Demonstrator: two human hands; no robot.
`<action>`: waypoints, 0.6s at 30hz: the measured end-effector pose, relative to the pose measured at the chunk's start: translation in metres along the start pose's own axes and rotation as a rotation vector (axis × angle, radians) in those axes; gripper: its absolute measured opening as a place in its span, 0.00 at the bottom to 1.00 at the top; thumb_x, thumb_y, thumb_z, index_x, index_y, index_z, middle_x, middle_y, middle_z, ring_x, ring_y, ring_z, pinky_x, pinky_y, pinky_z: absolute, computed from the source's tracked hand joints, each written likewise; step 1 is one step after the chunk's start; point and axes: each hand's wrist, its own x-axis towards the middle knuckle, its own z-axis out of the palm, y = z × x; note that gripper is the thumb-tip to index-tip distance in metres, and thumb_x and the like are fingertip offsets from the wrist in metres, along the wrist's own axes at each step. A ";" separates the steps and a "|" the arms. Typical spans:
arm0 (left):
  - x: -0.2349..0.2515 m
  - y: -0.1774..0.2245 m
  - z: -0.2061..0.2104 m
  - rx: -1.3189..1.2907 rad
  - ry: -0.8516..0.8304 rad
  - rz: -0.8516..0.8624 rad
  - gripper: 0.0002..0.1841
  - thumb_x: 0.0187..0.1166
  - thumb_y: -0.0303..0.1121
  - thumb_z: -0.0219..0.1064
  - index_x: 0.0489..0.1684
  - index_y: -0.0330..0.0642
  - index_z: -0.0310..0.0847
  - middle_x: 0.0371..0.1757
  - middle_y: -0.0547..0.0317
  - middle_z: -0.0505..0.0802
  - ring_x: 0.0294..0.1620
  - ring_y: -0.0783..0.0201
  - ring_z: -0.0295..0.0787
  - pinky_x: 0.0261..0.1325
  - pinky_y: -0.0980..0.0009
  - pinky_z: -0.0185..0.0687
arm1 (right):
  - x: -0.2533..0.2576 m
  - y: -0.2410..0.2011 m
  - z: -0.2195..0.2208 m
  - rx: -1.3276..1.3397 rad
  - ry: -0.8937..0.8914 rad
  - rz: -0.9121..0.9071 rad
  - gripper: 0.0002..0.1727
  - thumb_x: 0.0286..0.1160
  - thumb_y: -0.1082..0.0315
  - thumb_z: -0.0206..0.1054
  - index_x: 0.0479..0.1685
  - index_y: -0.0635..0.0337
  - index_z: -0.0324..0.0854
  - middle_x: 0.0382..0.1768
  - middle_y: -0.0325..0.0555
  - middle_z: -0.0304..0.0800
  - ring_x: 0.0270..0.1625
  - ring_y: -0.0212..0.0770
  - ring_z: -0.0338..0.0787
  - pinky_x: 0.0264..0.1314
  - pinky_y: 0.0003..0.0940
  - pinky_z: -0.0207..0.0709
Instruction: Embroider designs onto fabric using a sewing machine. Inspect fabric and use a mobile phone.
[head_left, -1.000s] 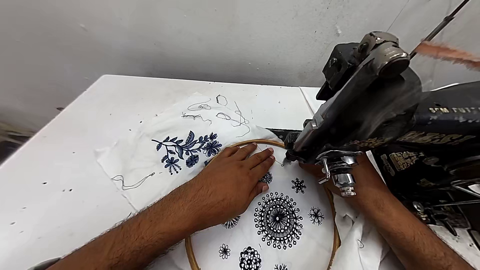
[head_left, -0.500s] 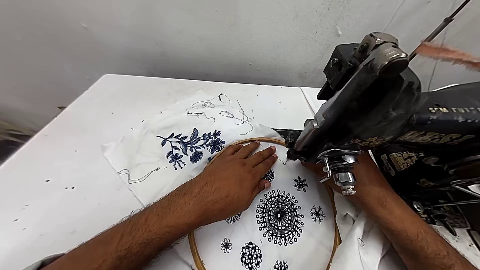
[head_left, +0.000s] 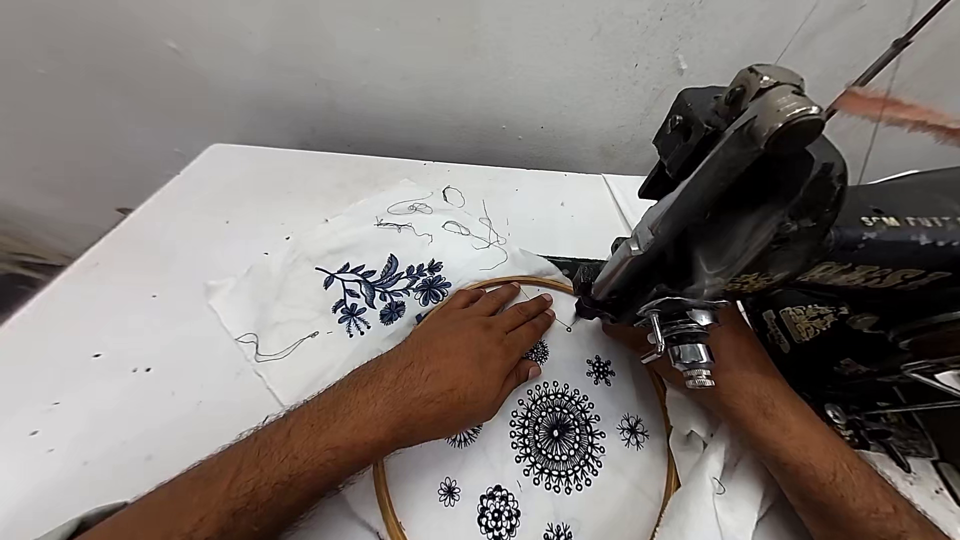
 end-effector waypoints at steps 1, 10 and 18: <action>0.000 -0.001 0.000 -0.002 0.002 -0.001 0.30 0.92 0.53 0.42 0.86 0.51 0.71 0.90 0.64 0.72 0.91 0.53 0.61 0.87 0.47 0.60 | 0.001 0.000 0.001 0.005 -0.004 0.013 0.11 0.56 0.74 0.81 0.37 0.64 0.87 0.34 0.53 0.90 0.41 0.48 0.91 0.46 0.52 0.82; 0.001 0.002 0.000 -0.007 -0.007 -0.003 0.30 0.92 0.52 0.42 0.87 0.51 0.70 0.90 0.64 0.71 0.92 0.53 0.60 0.88 0.47 0.58 | 0.001 -0.001 -0.004 0.042 -0.026 0.040 0.10 0.58 0.74 0.80 0.38 0.62 0.87 0.34 0.50 0.90 0.41 0.45 0.91 0.45 0.50 0.82; 0.002 0.000 0.002 -0.013 0.019 -0.006 0.30 0.92 0.51 0.42 0.86 0.50 0.71 0.90 0.63 0.71 0.91 0.52 0.61 0.87 0.46 0.58 | 0.001 0.003 -0.002 0.032 0.009 -0.034 0.10 0.57 0.75 0.79 0.38 0.65 0.87 0.34 0.54 0.90 0.41 0.50 0.91 0.45 0.54 0.81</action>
